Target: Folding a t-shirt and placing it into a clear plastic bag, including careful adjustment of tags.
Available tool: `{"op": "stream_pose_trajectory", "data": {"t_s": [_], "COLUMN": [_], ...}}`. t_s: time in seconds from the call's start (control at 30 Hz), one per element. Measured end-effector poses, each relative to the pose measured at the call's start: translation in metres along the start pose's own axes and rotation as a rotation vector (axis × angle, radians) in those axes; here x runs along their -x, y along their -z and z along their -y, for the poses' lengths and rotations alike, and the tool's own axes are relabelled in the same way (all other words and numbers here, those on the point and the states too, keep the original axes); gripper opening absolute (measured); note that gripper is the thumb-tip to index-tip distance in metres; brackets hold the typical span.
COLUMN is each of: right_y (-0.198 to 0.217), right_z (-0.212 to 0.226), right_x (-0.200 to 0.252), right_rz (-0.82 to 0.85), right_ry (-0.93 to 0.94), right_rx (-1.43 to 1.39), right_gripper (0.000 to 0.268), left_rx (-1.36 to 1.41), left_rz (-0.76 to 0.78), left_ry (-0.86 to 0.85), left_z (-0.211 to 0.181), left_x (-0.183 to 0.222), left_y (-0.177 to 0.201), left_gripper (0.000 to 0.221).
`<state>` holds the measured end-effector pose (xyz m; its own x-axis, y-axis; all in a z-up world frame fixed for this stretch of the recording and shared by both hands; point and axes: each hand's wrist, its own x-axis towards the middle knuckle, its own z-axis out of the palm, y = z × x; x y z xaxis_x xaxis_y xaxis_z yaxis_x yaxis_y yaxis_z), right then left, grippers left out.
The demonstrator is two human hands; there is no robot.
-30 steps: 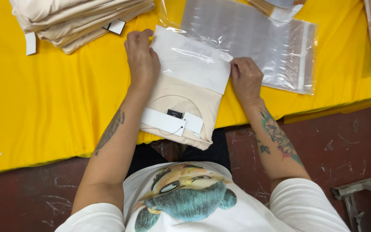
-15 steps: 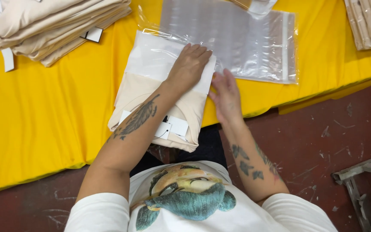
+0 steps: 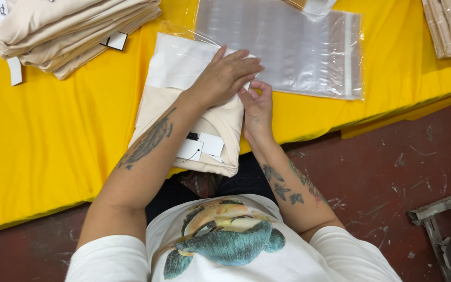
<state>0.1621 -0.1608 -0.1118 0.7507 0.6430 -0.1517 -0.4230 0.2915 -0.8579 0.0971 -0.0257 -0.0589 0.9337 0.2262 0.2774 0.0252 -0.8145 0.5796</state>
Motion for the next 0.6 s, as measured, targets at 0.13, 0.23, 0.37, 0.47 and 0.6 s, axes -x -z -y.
{"op": "stream_pose_trajectory", "data": {"t_s": [0.13, 0.23, 0.37, 0.47, 0.6], "right_y": [-0.001, 0.003, -0.003, -0.009, 0.001], "right_z": [0.005, 0.004, 0.011, 0.028, 0.033], "right_x": [-0.005, -0.008, -0.004, 0.002, -0.006], "right_rz": [-0.004, 0.081, 0.088, 0.102, 0.097], "right_ry": [-0.054, -0.038, -0.004, 0.125, 0.658], "right_rx": [-0.041, 0.26, 0.334, 0.541, 1.174], "right_gripper": [0.041, 0.066, 0.079, 0.07, 0.011], "left_rx": [0.0, 0.049, 0.077, 0.027, -0.472], "left_rz": [0.0, -0.055, -0.101, -0.101, -0.334], "left_ry": [-0.085, 0.068, 0.048, 0.015, -0.131], "left_z": [-0.01, -0.019, -0.023, -0.035, 0.038], "left_x": [0.036, 0.053, 0.054, 0.066, 0.094], "left_y": [0.018, 0.022, 0.023, 0.037, 0.03], "left_gripper": [0.035, 0.032, 0.032, 0.032, 0.041]}}
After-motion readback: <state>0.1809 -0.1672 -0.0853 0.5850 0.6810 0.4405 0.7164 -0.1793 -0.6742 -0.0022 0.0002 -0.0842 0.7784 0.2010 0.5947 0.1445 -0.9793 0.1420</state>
